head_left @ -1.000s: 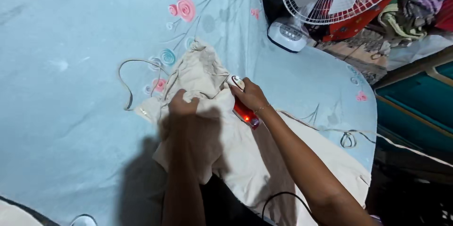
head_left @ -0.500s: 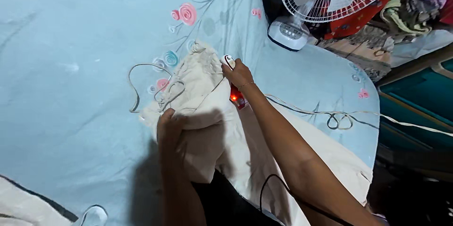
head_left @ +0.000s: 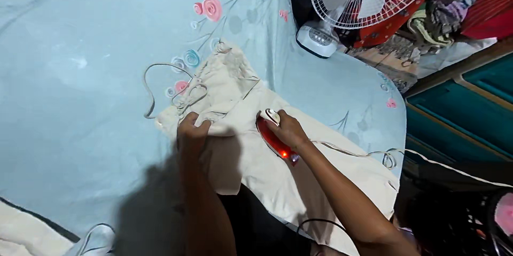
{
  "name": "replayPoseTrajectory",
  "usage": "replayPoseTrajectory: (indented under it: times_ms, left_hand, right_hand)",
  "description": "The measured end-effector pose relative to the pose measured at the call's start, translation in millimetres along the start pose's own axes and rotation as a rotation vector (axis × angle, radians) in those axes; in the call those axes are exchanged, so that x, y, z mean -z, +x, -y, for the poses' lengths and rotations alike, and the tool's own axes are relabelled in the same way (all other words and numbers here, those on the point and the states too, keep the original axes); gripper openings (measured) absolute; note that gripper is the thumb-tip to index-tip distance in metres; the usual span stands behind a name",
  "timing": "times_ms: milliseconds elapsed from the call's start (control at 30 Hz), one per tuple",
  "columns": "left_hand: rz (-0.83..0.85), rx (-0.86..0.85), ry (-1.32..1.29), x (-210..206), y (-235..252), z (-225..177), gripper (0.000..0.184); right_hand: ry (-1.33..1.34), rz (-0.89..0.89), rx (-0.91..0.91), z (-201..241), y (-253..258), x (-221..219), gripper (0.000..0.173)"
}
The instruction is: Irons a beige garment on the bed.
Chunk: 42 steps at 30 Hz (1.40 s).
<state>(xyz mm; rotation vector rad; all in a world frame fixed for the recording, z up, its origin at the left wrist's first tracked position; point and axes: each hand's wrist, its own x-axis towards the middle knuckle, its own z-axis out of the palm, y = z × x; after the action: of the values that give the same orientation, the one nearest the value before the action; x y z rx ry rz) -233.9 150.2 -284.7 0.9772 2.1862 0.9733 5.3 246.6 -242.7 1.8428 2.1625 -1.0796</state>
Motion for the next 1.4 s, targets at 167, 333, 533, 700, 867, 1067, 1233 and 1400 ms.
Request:
replayPoseTrajectory:
  times_ms: [167, 333, 533, 700, 867, 1067, 1233, 1400]
  left_hand:
    - [-0.008, 0.088, -0.023, -3, 4, 0, 0.015]
    - [0.012, 0.121, -0.015, 1, 1, -9, 0.014]
    - [0.015, 0.078, -0.01, 2, 4, -3, 0.015]
    - [-0.119, -0.038, 0.113, -2, -8, -20, 0.041]
    - [0.124, -0.346, 0.186, -52, 7, -88, 0.05]
    - [0.349, -0.14, 0.394, -106, 52, -101, 0.041]
    - [0.167, -0.083, 0.166, -71, 23, -84, 0.029]
    - [0.027, -0.1, 0.097, -76, 2, -61, 0.021]
  right_hand:
    - [-0.01, -0.041, -0.004, 18, 31, -3, 0.056]
    - [-0.205, 0.046, 0.024, -3, -8, 10, 0.06]
    - [-0.106, -0.201, -0.164, -30, 4, 21, 0.058]
    - [-0.06, -0.253, -0.194, -16, 59, 32, 0.059]
    - [-0.041, -0.129, -0.126, -23, 43, 31, 0.058]
    - [-0.074, -0.024, -0.024, -28, 2, 22, 0.054]
    - [-0.01, -0.076, 0.051, -15, 35, 17, 0.053]
    - [0.042, -0.147, 0.137, 7, 72, 10, 0.056]
